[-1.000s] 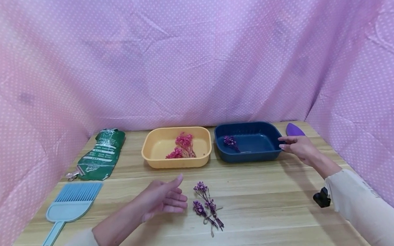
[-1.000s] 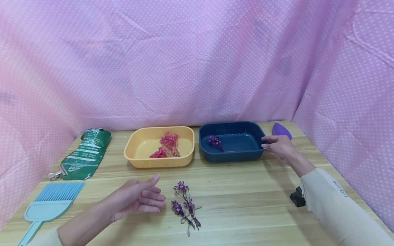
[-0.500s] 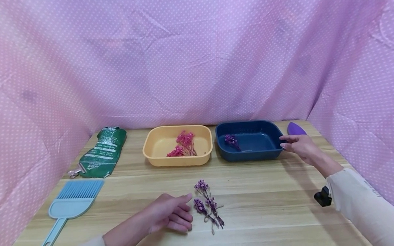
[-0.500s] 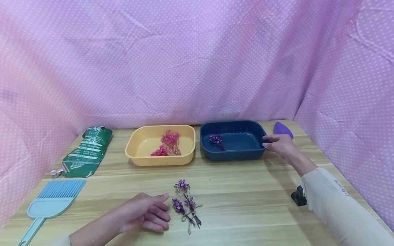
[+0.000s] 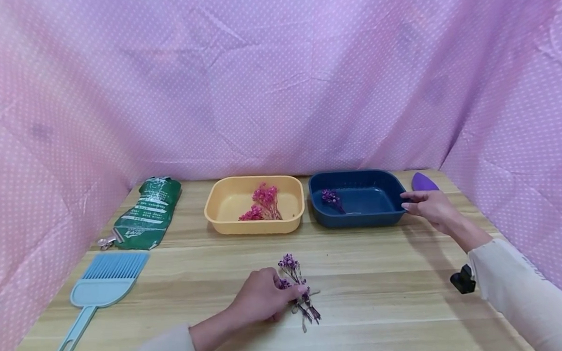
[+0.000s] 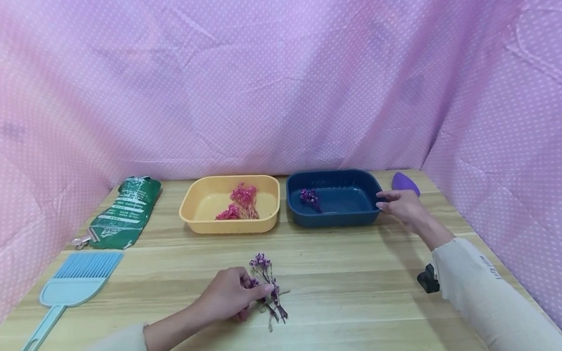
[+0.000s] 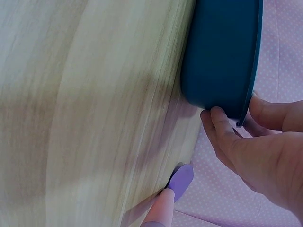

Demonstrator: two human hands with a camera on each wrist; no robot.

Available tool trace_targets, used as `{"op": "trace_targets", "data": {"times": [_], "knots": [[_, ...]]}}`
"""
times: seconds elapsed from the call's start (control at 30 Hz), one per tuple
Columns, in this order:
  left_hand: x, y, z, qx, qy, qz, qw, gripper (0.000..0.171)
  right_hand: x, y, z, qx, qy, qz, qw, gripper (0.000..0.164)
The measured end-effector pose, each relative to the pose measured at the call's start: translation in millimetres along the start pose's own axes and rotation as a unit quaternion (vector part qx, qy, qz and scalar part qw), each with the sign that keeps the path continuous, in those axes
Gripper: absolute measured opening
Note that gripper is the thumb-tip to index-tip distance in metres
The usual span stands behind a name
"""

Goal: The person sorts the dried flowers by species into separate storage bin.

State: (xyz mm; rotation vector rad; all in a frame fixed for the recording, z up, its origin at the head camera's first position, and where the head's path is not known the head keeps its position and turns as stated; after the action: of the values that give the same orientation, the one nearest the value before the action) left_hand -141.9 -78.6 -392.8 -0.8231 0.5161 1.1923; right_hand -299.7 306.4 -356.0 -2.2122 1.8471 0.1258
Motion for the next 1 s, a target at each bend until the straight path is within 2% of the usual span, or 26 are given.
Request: {"op": "trace_targets", "data": {"times": [0.07, 0.17, 0.3, 0.47, 0.53, 0.63, 0.73, 0.8, 0.9, 1.0], "knots": [[2.0, 0.7, 2.6, 0.024, 0.071, 0.027, 0.9968, 0.05, 0.2, 0.1, -0.4, 0.002, -0.001, -0.001, 1.0, 0.05], [3.4, -0.7, 4.6, 0.052, 0.129, 0.053, 0.9889, 0.044, 0.2, 0.2, -0.7, 0.002, -0.004, 0.0, 1.0, 0.05], [2.1, -4.1, 5.0, 0.079, 0.135, 0.06, 0.9859, 0.035, -0.5, 0.6, -1.2, -0.001, -0.01, 0.002, 1.0, 0.05], [-1.7, -6.5, 5.4, 0.093, 0.107, 0.036, 0.9893, 0.026, -0.9, 1.5, -0.6, -0.002, -0.009, 0.0, 1.0, 0.051], [-3.7, -7.1, 5.9, 0.101, 0.094, 0.027, 0.9901, 0.028, -0.8, 1.5, 0.3, 0.002, -0.009, -0.001, 1.0, 0.051], [-6.4, -7.3, 6.5, 0.119, 0.059, 0.014, 0.991, 0.035, -0.8, 0.9, 1.2, 0.007, -0.009, -0.002, 1.0, 0.051], [-8.3, -6.8, 4.9, 0.131, -0.01, -0.011, 0.9913, 0.044, -0.8, 0.5, 0.8, 0.003, -0.009, -0.002, 1.0, 0.05], [-9.6, -5.6, 2.4, 0.123, -0.071, -0.036, 0.9891, 0.046, -0.8, 0.1, -0.3, 0.002, -0.008, -0.002, 1.0, 0.051], [-12.7, -5.0, -1.3, 0.091, -0.154, -0.072, 0.9813, 0.04, -0.9, 0.5, -0.9, 0.005, -0.006, -0.004, 1.0, 0.051], [-17.1, -4.6, -3.4, 0.063, -0.2, -0.086, 0.974, 0.027, -1.5, 0.9, -0.9, 0.011, -0.005, -0.005, 1.0, 0.051]]}}
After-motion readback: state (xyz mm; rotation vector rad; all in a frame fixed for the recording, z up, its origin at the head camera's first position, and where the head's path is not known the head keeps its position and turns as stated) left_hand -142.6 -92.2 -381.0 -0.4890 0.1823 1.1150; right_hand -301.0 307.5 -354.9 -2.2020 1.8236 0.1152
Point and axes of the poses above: each hand's wrist, its own y-axis towards the middle knuckle, its own x-axis out of the palm, z = x × y, the point moved 2 cm from there along y, towards the middle knuckle, and after that the axes turned 14 degrees about y, right-handed, at the moved point
